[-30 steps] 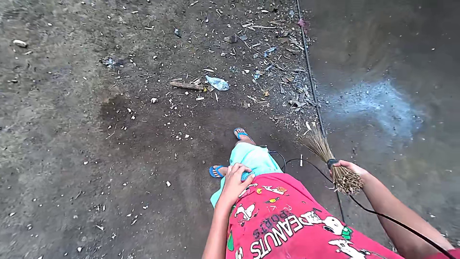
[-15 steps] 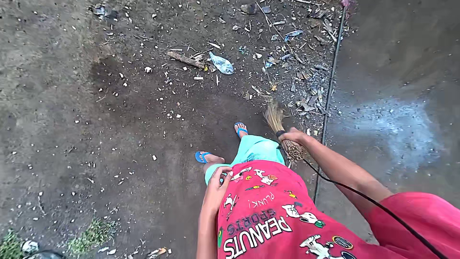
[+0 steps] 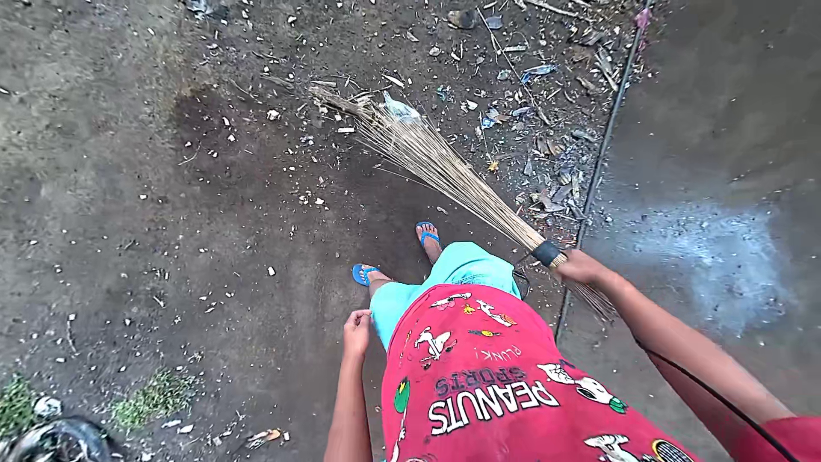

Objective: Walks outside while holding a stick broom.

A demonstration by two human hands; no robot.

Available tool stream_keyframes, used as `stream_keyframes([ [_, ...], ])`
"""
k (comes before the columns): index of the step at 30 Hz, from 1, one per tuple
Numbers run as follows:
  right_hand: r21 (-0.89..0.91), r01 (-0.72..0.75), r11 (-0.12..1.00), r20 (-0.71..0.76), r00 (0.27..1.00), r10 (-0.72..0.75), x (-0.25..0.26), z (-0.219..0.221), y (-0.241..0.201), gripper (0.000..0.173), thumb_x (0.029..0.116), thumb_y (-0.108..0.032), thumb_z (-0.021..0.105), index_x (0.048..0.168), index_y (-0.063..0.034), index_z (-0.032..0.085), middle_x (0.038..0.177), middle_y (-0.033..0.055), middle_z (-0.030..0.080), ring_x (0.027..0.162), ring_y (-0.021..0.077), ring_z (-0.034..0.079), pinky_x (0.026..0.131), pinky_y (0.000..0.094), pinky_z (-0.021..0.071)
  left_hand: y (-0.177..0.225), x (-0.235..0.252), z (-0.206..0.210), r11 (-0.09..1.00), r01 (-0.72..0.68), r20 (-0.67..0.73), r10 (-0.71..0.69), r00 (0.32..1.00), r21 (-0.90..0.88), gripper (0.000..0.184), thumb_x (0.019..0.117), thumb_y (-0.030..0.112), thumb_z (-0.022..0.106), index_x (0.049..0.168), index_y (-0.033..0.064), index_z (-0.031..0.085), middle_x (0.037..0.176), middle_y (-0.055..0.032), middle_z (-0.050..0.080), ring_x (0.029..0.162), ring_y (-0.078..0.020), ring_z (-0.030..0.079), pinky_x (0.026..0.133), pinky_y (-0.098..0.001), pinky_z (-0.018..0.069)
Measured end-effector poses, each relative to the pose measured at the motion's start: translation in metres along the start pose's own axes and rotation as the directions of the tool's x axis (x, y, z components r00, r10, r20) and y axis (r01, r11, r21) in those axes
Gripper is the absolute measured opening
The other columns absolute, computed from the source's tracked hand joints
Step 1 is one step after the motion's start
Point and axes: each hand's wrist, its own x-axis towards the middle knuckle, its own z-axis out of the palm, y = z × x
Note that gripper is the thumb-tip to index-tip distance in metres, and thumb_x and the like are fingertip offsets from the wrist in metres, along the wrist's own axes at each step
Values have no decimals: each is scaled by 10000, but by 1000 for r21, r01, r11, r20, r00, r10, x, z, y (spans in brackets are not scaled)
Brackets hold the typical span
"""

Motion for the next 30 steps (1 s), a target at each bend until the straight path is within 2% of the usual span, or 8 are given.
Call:
stream_keyframes([
  [2, 118, -151, 981, 36, 988, 148, -30, 3, 45, 306, 810, -170, 780, 1024, 15, 664, 890, 173, 669, 798, 300, 639, 756, 551, 510, -28, -6, -2, 978, 205, -10, -205, 979, 30, 326, 1098, 165, 427, 1253, -58, 607, 1013, -168, 663, 781, -173, 584, 719, -359, 494],
  [5, 333, -387, 860, 131, 922, 364, -67, 17, 96, 321, 871, -179, 719, 1104, 23, 633, 907, 155, 659, 765, 241, 636, 716, 464, 537, -47, -25, 6, 933, 360, 2, -360, 933, 3, 354, 1118, 199, 393, 1275, -46, 595, 983, -154, 653, 704, -157, 542, 647, -339, 465],
  [9, 605, -486, 631, 340, 874, 347, -73, 32, 87, 166, 1023, -209, 539, 1110, -75, 585, 773, 56, 601, 621, 132, 599, 574, 297, 532, -36, -46, 30, 944, 329, -9, -329, 944, 34, 324, 1113, 129, 399, 1248, -103, 580, 1047, -231, 631, 883, -237, 591, 822, -410, 495],
  [12, 690, -446, 570, 364, 894, 260, -49, 40, 34, 139, 1040, -199, 495, 1066, -92, 579, 733, 34, 593, 597, 111, 596, 541, 275, 523, -26, -49, 39, 908, 380, -16, -384, 923, 174, 342, 1112, 116, 381, 1290, -112, 562, 1271, -340, 602, 1226, -425, 584, 1058, -576, 425],
  [15, 615, -350, 707, 447, 893, 54, -23, 45, -42, 103, 1019, -125, 480, 999, -79, 570, 733, 29, 597, 611, 108, 596, 565, 270, 528, -41, -46, 38, 916, 370, -40, -368, 929, 156, 300, 1083, 120, 439, 1240, -94, 580, 1181, -305, 633, 1126, -399, 615, 984, -575, 467],
  [20, 511, -158, 845, 637, 730, -248, -6, 38, -172, 106, 1019, -133, 487, 981, -90, 576, 778, 15, 620, 680, 100, 637, 665, 250, 565, -50, -45, 45, 932, 357, -108, -350, 930, 59, 342, 1098, 155, 412, 1275, -93, 568, 1198, -302, 628, 1143, -395, 609, 1000, -570, 463],
  [24, 581, -139, 802, 669, 642, -374, 25, 30, -172, 117, 954, -230, 574, 916, -126, 613, 765, 2, 647, 676, 100, 662, 642, 271, 584, -34, -41, 54, 918, 383, -129, -369, 920, 105, 347, 1091, 166, 402, 1290, -69, 563, 1222, -300, 631, 1172, -415, 609, 1004, -599, 462],
  [30, 623, 36, 781, 404, 841, -361, -7, 26, -144, 68, 922, -115, 597, 968, -66, 592, 789, 45, 681, 680, 146, 682, 645, 314, 596, -46, -36, 57, 935, 353, -149, -350, 925, -1, 336, 1093, 174, 433, 1273, -72, 574, 1210, -290, 636, 1149, -395, 618, 1001, -575, 472],
])
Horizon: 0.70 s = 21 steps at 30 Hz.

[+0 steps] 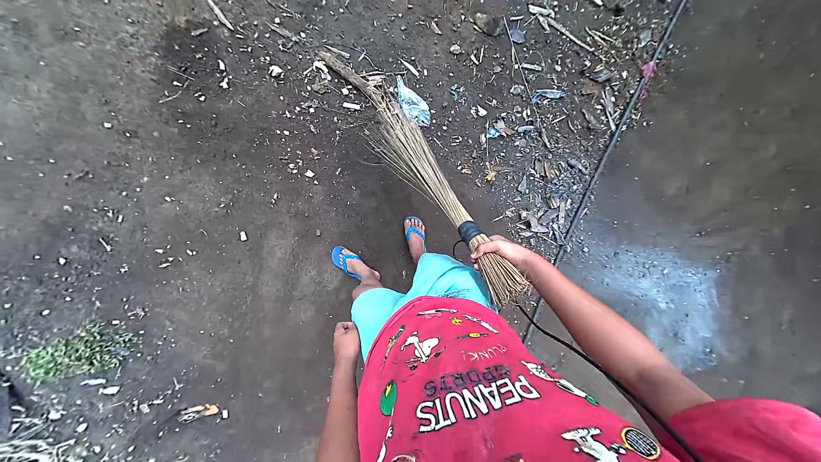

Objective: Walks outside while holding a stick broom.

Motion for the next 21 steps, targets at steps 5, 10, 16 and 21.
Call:
stream_keyframes([
  [5, 319, 79, 944, -81, 995, -56, -34, -20, -14, 163, 1011, -129, 433, 937, -71, 566, 777, 58, 648, 677, 158, 658, 640, 308, 585, 20, -5, -5, 996, -84, -67, 83, 994, -18, 325, 1084, 170, 458, 1257, -71, 592, 1189, -287, 645, 1155, -396, 617, 1010, -576, 466],
  [10, 471, 313, 824, -337, 928, -160, -69, 23, -28, 263, 1034, -333, 485, 1086, -97, 589, 872, 87, 704, 757, 189, 703, 651, 351, 597, 101, -15, -8, 887, -428, 64, 444, 894, -174, 325, 1068, 130, 460, 1320, -51, 557, 1183, -229, 629, 967, -265, 636, 833, -440, 530],
  [16, 349, 321, 881, -65, 946, -319, -101, 111, 5, 405, 1080, -451, 423, 1195, -101, 592, 952, 68, 718, 838, 167, 713, 731, 345, 611, 200, -96, 21, 795, -215, 657, 594, 464, -567, 692, 1093, 530, 128, 1519, 25, 333, 1294, -155, 663, 1029, -221, 704, 858, -396, 581],
  [21, -41, 547, 836, -125, 827, -548, -138, 177, 52, 698, 1088, -572, 222, 1409, -29, 519, 1254, 169, 637, 1153, 238, 631, 999, 470, 516, 187, -145, 32, 636, 84, 621, 703, 346, -767, 410, 1113, 335, 275, 1140, 46, 564, 963, -108, 727, 850, -198, 733, 761, -338, 621],
])
